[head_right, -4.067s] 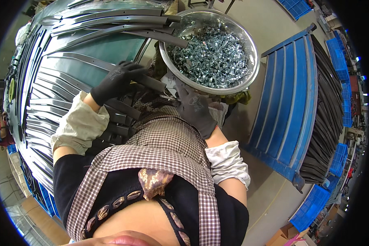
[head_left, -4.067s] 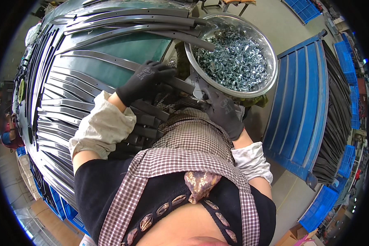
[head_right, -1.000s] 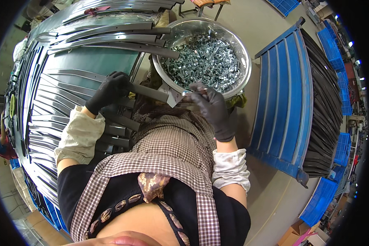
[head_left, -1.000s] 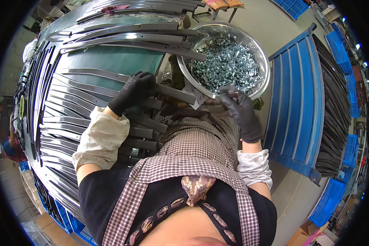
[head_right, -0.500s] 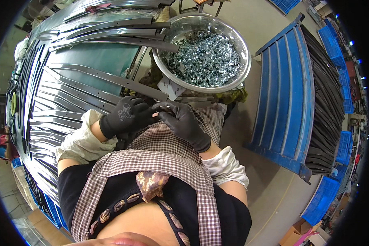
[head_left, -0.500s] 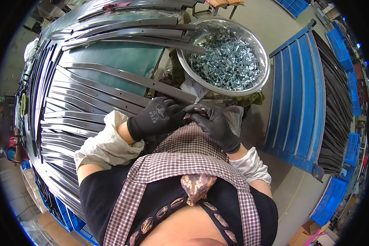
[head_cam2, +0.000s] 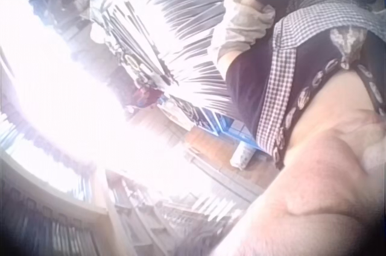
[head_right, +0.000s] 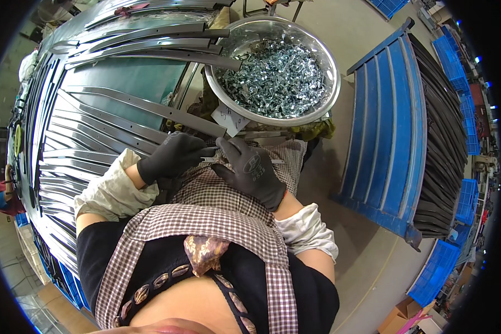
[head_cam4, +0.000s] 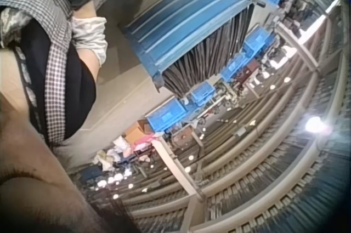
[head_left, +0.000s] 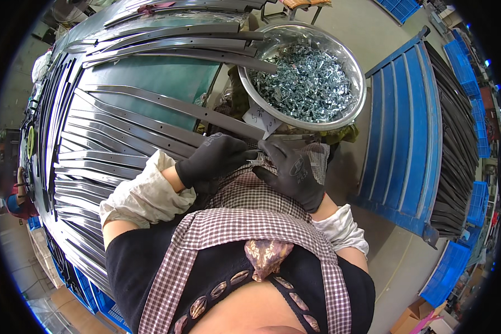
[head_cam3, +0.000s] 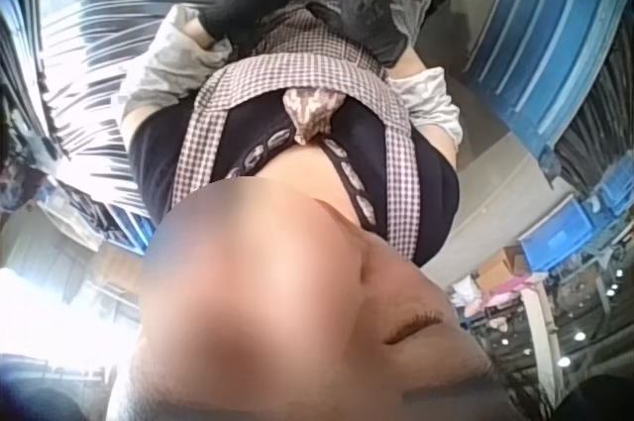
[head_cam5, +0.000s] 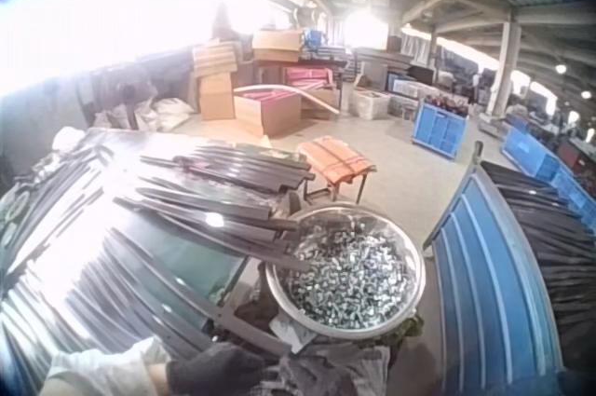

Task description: The person repeatedly picks up long, curved metal frame pieces and small fasteners from a metal bowl, then inserts the fasteners into pre-drilled holes along the frame. The person works at a table in a workshop, handling one frame at a time and placing it back on the stack after fastening.

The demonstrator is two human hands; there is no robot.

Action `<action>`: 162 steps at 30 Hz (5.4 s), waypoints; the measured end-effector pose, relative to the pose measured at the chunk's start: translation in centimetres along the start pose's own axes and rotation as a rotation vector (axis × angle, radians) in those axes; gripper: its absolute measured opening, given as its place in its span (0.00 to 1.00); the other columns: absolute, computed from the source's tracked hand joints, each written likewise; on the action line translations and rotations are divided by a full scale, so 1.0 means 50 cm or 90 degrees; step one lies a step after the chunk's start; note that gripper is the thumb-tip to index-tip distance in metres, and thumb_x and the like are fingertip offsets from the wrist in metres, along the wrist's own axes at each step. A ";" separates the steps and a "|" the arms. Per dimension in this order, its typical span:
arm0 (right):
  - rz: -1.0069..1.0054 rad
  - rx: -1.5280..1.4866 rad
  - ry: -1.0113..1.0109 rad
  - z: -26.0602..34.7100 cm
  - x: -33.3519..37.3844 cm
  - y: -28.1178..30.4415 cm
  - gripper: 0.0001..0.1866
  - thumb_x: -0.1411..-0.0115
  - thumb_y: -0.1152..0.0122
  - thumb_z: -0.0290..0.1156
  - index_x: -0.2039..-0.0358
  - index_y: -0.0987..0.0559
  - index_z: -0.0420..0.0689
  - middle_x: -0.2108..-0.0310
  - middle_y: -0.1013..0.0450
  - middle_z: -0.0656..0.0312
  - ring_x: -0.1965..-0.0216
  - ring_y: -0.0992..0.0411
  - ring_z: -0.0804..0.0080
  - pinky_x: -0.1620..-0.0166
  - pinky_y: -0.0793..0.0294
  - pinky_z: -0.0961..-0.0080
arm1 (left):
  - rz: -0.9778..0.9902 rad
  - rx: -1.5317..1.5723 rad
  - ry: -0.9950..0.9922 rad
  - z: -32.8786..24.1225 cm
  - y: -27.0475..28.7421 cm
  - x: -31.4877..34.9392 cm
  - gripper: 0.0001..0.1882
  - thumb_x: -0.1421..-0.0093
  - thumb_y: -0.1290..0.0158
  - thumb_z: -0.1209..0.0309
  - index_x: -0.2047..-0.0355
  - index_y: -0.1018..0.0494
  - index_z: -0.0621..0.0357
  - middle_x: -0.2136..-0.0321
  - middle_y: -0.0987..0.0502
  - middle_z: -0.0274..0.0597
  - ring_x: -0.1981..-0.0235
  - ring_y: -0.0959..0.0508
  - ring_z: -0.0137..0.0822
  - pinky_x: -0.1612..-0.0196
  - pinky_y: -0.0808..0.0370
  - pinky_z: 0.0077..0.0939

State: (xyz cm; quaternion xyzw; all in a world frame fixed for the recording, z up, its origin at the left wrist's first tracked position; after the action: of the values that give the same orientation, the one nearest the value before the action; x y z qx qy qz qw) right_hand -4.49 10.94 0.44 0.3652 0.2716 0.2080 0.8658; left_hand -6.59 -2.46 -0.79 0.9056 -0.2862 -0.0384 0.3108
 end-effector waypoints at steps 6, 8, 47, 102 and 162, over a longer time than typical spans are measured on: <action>0.018 0.004 0.026 -0.002 0.004 -0.010 0.32 0.45 0.32 0.48 0.48 0.25 0.38 0.59 0.25 0.50 0.65 0.22 0.53 0.64 0.21 0.62 | 0.032 0.092 0.115 0.031 -0.027 0.004 0.18 0.36 0.44 0.60 0.70 0.22 0.66 0.82 0.30 0.56 0.83 0.32 0.47 0.75 0.33 0.42; 0.008 -0.002 0.025 -0.007 0.007 -0.015 0.31 0.44 0.34 0.49 0.48 0.25 0.38 0.60 0.26 0.51 0.66 0.22 0.54 0.66 0.22 0.61 | 0.042 0.095 0.112 0.031 -0.025 0.000 0.18 0.36 0.43 0.59 0.69 0.22 0.66 0.83 0.30 0.55 0.83 0.31 0.45 0.74 0.33 0.40; 0.018 -0.025 -0.114 -0.156 0.016 -0.032 0.14 0.34 0.45 0.38 0.69 0.23 0.41 0.72 0.26 0.51 0.69 0.26 0.50 0.66 0.27 0.58 | -0.081 -0.258 -0.165 0.102 0.118 -0.054 0.22 0.53 0.35 0.63 0.56 0.21 0.52 0.58 0.20 0.43 0.56 0.22 0.50 0.50 0.29 0.43; 0.099 0.331 -0.319 -0.579 -0.095 0.046 0.24 0.45 0.36 0.50 0.52 0.22 0.49 0.58 0.22 0.53 0.56 0.22 0.52 0.53 0.23 0.57 | -0.454 -0.547 0.345 0.228 0.483 0.246 0.15 0.39 0.44 0.58 0.74 0.25 0.58 0.73 0.23 0.52 0.66 0.22 0.56 0.63 0.28 0.50; 0.152 -0.812 -0.312 -0.059 -0.020 -0.088 0.23 0.37 0.36 0.28 0.43 0.30 0.38 0.51 0.29 0.62 0.50 0.30 0.76 0.48 0.28 0.79 | -0.116 -0.464 -0.425 -0.097 0.036 0.030 0.19 0.47 0.42 0.63 0.54 0.22 0.51 0.73 0.27 0.32 0.74 0.25 0.34 0.70 0.27 0.30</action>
State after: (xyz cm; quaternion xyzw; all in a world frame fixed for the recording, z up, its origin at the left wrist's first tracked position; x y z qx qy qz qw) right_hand -6.38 9.08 -4.25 -0.1511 -0.1493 0.3325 0.9189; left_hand -5.03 -1.80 4.31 0.6978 -0.2580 -0.4503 0.4938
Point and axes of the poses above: each hand's wrist, its own x-axis away from the middle knuckle, its own y-axis out of the back of the hand, z = x × y, the point moved 9 cm from there along -x, towards the middle knuckle
